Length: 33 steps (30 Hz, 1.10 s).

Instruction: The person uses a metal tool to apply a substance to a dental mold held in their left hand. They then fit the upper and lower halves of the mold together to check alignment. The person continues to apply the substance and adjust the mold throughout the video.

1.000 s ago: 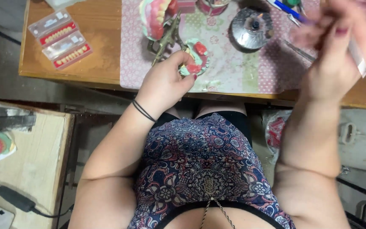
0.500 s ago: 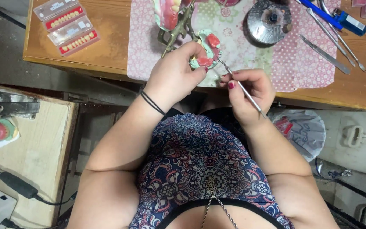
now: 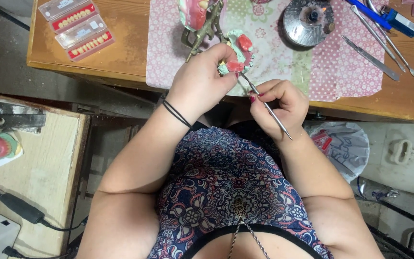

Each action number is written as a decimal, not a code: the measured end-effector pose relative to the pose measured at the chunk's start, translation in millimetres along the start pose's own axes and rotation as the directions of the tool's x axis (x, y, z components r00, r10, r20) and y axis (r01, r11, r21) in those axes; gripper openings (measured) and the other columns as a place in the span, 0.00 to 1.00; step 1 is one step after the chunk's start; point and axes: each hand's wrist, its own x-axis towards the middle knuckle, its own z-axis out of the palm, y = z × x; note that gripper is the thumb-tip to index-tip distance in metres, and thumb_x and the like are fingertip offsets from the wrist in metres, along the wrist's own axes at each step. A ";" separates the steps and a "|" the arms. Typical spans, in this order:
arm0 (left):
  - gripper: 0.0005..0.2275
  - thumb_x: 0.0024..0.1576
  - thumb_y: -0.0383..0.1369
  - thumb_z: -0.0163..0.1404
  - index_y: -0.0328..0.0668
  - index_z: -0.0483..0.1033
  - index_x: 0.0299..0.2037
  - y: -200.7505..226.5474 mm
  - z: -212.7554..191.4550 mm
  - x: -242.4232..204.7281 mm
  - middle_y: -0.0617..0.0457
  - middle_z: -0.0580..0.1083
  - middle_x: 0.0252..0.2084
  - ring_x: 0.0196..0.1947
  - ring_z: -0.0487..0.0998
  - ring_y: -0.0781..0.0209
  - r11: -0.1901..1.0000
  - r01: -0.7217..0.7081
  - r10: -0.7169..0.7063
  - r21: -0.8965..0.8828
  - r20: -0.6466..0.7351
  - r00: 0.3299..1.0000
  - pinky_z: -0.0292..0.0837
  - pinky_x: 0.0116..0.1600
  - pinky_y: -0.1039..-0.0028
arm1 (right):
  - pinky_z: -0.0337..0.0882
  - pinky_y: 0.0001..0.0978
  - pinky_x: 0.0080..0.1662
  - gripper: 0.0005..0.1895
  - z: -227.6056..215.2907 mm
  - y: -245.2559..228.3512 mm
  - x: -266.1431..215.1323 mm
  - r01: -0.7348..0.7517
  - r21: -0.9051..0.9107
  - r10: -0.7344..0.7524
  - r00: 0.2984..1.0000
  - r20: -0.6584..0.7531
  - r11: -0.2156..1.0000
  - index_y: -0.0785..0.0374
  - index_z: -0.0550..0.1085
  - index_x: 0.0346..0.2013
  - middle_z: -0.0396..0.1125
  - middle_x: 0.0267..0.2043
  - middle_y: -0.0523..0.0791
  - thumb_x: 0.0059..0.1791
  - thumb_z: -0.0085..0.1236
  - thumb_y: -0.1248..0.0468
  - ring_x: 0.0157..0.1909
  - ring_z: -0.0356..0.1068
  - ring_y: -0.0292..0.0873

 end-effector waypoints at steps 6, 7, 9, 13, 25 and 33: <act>0.08 0.51 0.38 0.51 0.64 0.74 0.40 1.2 -0.6 -0.1 0.63 0.66 0.18 0.22 0.70 0.59 1.000 0.001 -0.001 -0.006 -0.001 1.000 0.63 0.34 0.66 | 0.71 0.33 0.41 0.12 -0.2 3.3 0.0 0.017 -0.024 -0.017 1.000 -0.006 1.000 0.64 0.66 0.30 0.74 0.37 0.51 0.48 0.61 0.77 0.36 0.74 0.44; 0.08 0.51 0.38 0.51 0.65 0.74 0.40 1.8 -0.8 -0.5 0.63 0.66 0.18 0.22 0.69 0.59 1.000 0.014 -0.014 -0.001 0.006 1.000 0.63 0.34 0.66 | 0.71 0.32 0.41 0.12 -0.3 3.0 -0.4 0.016 -0.032 -0.016 1.000 -0.002 0.999 0.63 0.66 0.30 0.74 0.37 0.51 0.48 0.61 0.77 0.36 0.74 0.44; 0.08 0.51 0.38 0.51 0.64 0.74 0.40 1.5 -0.8 -0.6 0.63 0.66 0.18 0.22 0.69 0.59 1.000 0.007 -0.007 -0.004 0.005 1.000 0.62 0.34 0.66 | 0.71 0.33 0.41 0.12 0.8 1.3 0.6 0.033 -0.040 -0.034 0.999 -0.008 0.999 0.64 0.67 0.29 0.73 0.37 0.51 0.48 0.61 0.78 0.36 0.74 0.44; 0.08 0.51 0.39 0.51 0.65 0.74 0.41 1.0 -0.1 0.2 0.62 0.68 0.19 0.23 0.72 0.58 1.000 0.006 -0.007 0.010 0.003 1.000 0.64 0.35 0.65 | 0.72 0.33 0.41 0.12 3.3 4.2 -2.4 0.077 -0.070 -0.079 0.996 -0.027 0.995 0.65 0.68 0.29 0.73 0.36 0.53 0.48 0.62 0.79 0.36 0.74 0.45; 0.09 0.50 0.39 0.51 0.65 0.74 0.40 0.6 0.4 0.4 0.61 0.70 0.20 0.26 0.75 0.55 1.000 0.010 -0.009 0.013 -0.001 1.000 0.66 0.37 0.64 | 0.70 0.35 0.39 0.13 3.1 6.8 4.8 0.201 -0.201 -0.198 0.980 0.038 0.959 0.65 0.68 0.30 0.75 0.37 0.53 0.46 0.60 0.82 0.35 0.74 0.48; 0.09 0.52 0.38 0.51 0.65 0.74 0.42 4.6 -2.9 -2.2 0.62 0.67 0.17 0.22 0.71 0.57 1.000 0.019 -0.020 0.019 0.017 1.000 0.63 0.33 0.63 | 0.73 0.34 0.41 0.13 4.8 3.0 4.2 0.121 -0.156 -0.123 0.992 -0.008 0.980 0.66 0.68 0.30 0.74 0.38 0.53 0.49 0.64 0.80 0.37 0.75 0.46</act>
